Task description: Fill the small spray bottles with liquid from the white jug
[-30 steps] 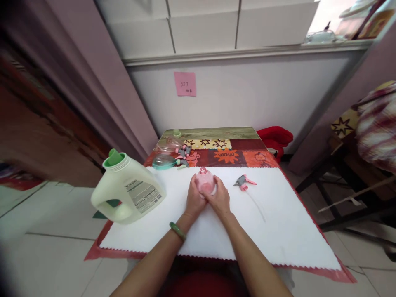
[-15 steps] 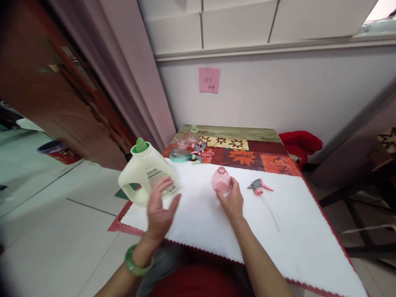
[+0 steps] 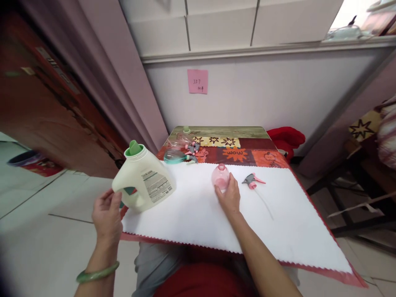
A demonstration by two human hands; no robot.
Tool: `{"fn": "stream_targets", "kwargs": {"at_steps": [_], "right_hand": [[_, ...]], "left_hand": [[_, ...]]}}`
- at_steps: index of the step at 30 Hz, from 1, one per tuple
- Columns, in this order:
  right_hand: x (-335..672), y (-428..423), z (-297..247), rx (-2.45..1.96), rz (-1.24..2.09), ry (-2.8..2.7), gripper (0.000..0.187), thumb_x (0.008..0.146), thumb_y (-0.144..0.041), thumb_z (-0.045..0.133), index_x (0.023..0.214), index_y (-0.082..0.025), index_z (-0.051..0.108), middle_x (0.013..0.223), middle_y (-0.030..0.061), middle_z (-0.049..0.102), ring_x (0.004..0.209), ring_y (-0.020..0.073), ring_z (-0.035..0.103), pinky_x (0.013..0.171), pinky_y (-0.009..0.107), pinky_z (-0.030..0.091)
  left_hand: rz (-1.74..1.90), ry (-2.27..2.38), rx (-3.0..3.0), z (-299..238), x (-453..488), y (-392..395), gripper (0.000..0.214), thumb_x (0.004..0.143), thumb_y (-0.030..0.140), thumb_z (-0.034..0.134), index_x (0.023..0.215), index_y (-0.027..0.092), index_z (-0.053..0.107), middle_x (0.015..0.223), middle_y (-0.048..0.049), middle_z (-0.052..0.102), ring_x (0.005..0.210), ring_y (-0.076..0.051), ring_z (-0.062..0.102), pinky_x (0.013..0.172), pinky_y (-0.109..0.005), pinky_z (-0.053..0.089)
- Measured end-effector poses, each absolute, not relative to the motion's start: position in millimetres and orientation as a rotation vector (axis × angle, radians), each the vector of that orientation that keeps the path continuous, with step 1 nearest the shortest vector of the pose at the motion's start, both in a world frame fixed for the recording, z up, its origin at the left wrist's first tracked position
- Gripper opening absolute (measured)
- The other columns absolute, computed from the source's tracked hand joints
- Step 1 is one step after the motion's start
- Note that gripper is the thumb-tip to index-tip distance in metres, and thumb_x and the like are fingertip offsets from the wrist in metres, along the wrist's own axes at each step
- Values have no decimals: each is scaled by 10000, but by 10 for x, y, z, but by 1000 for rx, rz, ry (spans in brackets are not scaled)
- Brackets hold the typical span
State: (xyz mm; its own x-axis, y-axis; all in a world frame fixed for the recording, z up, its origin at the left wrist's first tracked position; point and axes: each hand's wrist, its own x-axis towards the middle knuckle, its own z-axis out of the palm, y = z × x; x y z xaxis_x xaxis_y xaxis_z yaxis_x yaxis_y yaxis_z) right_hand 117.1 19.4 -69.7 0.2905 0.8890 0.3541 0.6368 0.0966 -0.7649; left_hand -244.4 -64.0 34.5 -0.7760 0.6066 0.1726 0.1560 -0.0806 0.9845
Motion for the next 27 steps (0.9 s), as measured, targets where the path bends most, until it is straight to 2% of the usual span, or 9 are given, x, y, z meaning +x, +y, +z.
{"fn": "stream_targets", "kwargs": {"at_steps": [2, 5, 10, 15, 17, 19, 23, 27], "right_hand": [[1177, 190, -701, -1608, 317, -1435, 890, 809, -606, 644, 1511, -152, 339, 1473, 225, 503, 1357, 394, 486, 1095, 574, 425], [1189, 174, -680, -1529, 196, -1425, 976, 823, -650, 635, 1553, -127, 252, 1555, 251, 392, 1453, 405, 367, 1155, 599, 344], [1191, 83, -566, -1394, -70, -1419, 856, 929, -548, 539, 1578, -128, 172, 1600, 270, 296, 1499, 418, 281, 1153, 674, 266], [1149, -12, -542, -1310, -173, -1607, 794, 943, -532, 486, 1581, -157, 199, 1589, 247, 333, 1498, 429, 289, 1153, 719, 203], [1141, -22, -574, -1219, -193, -1683, 787, 933, -523, 520, 1583, -192, 222, 1587, 220, 358, 1495, 415, 309, 1169, 710, 194], [1130, -25, -597, -1101, -192, -1759, 786, 917, -507, 576, 1578, -225, 256, 1575, 195, 396, 1485, 402, 342, 1184, 696, 198], [997, -38, -548, -887, 64, -1894, 813, 868, -514, 686, 1548, -250, 330, 1546, 177, 451, 1461, 384, 395, 1191, 654, 277], [644, -7, -421, -824, 830, -1655, 980, 794, -551, 769, 1572, -251, 256, 1561, 217, 412, 1351, 366, 531, 1065, 581, 478]], "left_hand": [[1891, 1856, 825, 353, -2455, -585, 581, 713, 565, 774, 1130, 190, 622, 1083, -78, 684, 847, -180, 658, 639, -269, 524], [1863, 1819, 874, 360, -2510, -506, 558, 701, 596, 752, 1025, 152, 656, 938, -71, 698, 743, -165, 638, 633, -278, 517], [1866, 1792, 949, 291, -2521, -394, 488, 670, 553, 758, 894, 129, 664, 697, -11, 628, 633, -142, 566, 638, -287, 488], [1908, 1832, 1045, 432, -2410, -371, 448, 597, 477, 813, 861, 144, 668, 664, 32, 572, 624, -128, 489, 625, -270, 435], [1867, 1859, 1140, 611, -2378, -404, 446, 550, 461, 851, 827, 156, 678, 667, 39, 570, 650, -135, 485, 625, -261, 416], [1782, 1940, 1281, 818, -2346, -448, 438, 561, 501, 848, 791, 173, 671, 655, 46, 553, 655, -138, 472, 614, -254, 396], [1496, 2190, 1509, 1127, -2224, -532, 473, 579, 622, 815, 706, 212, 615, 617, 55, 523, 641, -146, 464, 594, -253, 365], [1183, 2337, 1573, 1229, -2061, -582, 483, 555, 669, 806, 670, 240, 617, 589, 59, 565, 626, -164, 508, 597, -263, 352]]}}
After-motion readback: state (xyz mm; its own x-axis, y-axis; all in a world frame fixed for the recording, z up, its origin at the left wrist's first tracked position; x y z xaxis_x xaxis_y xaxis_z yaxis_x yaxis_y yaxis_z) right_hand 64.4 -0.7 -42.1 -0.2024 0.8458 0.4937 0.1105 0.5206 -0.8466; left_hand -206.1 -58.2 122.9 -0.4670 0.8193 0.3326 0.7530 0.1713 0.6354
